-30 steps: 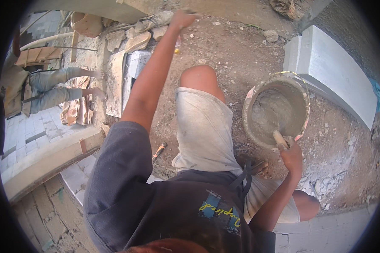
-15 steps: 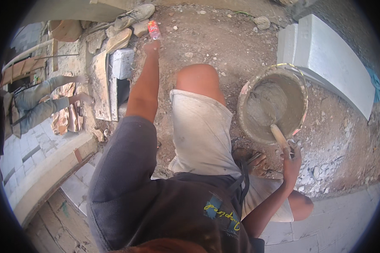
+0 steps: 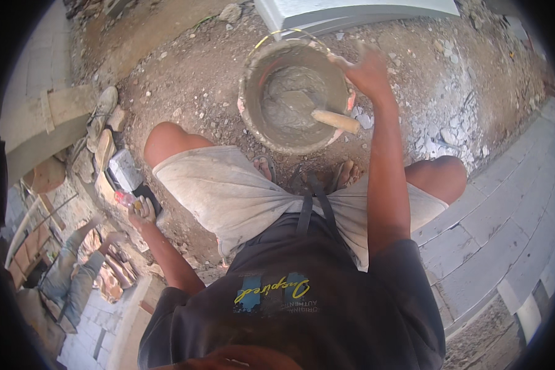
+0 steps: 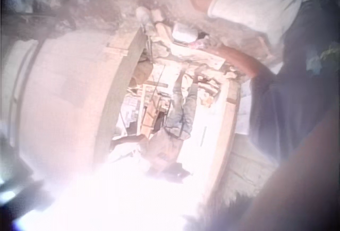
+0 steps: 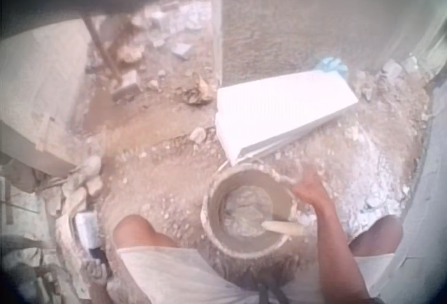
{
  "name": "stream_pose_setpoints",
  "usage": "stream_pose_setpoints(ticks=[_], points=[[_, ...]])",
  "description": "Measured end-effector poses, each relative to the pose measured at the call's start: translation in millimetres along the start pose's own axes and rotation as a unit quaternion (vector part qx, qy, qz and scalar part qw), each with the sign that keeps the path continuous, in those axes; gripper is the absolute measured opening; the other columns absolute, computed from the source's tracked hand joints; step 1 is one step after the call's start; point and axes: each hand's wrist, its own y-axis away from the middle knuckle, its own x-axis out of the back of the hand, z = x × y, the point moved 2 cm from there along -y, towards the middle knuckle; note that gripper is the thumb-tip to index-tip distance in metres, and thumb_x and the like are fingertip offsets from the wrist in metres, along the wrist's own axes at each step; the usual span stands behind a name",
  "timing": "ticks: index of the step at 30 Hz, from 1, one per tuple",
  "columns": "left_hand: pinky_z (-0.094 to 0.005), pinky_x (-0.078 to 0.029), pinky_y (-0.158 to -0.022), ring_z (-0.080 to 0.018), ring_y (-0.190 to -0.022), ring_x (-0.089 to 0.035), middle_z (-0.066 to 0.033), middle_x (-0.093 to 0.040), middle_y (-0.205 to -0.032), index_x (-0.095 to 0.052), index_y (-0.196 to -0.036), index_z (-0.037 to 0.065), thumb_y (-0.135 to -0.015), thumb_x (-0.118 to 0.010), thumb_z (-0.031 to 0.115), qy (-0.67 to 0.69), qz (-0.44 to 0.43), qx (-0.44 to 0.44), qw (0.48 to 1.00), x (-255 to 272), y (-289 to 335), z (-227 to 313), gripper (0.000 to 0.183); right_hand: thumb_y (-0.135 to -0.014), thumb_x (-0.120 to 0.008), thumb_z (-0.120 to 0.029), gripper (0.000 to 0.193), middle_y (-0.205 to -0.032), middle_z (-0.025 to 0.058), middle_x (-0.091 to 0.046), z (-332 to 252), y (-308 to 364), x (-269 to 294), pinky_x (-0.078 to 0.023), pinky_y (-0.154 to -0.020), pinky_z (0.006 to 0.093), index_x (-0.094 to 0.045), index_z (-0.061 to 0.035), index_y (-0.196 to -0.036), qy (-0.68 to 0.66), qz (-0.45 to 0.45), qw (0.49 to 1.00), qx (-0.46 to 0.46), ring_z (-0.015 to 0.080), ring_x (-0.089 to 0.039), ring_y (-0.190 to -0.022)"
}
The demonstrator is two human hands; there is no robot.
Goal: The person mixes cement in a bucket using a trowel, then places white rectangular blocks onto a curved wall structure. They adjust the blocks by hand and use a hammer to tap them into position.
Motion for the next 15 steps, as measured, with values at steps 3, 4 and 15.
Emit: stream_pose_setpoints(ticks=[3, 4, 15], points=[[-0.0507, -0.061, -0.094, -0.0308, -0.106, -0.070, -0.0168, -0.063, -0.122, -0.050, -0.127, 0.000, -0.098, -0.058, 0.029, -0.021, -0.001, 0.018, 1.000, 17, -5, -18, 0.042, -0.084, -0.072, -0.062, 0.086, -0.159, 0.0273, -0.041, -24, -34, -30, -0.025, -0.125, 0.0501, -0.057, -0.0040, -0.146, 0.007, -0.075, 0.996, 0.052, 0.0410, -0.032, -0.152], [-0.0509, -0.061, -0.095, -0.0309, -0.109, -0.069, -0.0168, -0.061, -0.126, -0.049, -0.131, 0.001, -0.098, -0.058, 0.033, -0.041, 0.014, 0.005, 0.999, 24, -5, -23, 0.046, -0.086, -0.071, -0.060, 0.081, -0.159, 0.0268, -0.041, -30, -41, -37, -0.025, -0.125, 0.0501, -0.058, -0.0066, -0.145, -0.018, -0.065, 0.995, 0.072, 0.0411, -0.032, -0.152], [-0.0428, -0.052, -0.099, -0.0285, -0.121, -0.060, -0.0143, -0.059, -0.138, -0.052, -0.144, 0.006, -0.096, -0.065, 0.041, -0.458, -0.289, 0.050, 0.839, -15, 134, -65, 0.060, -0.090, -0.072, -0.036, 0.069, -0.160, 0.0273, -0.037, -47, -33, -43, -0.027, -0.125, 0.0503, -0.051, -0.0032, -0.147, -0.124, -0.062, 0.990, 0.015, 0.0439, -0.032, -0.150]])
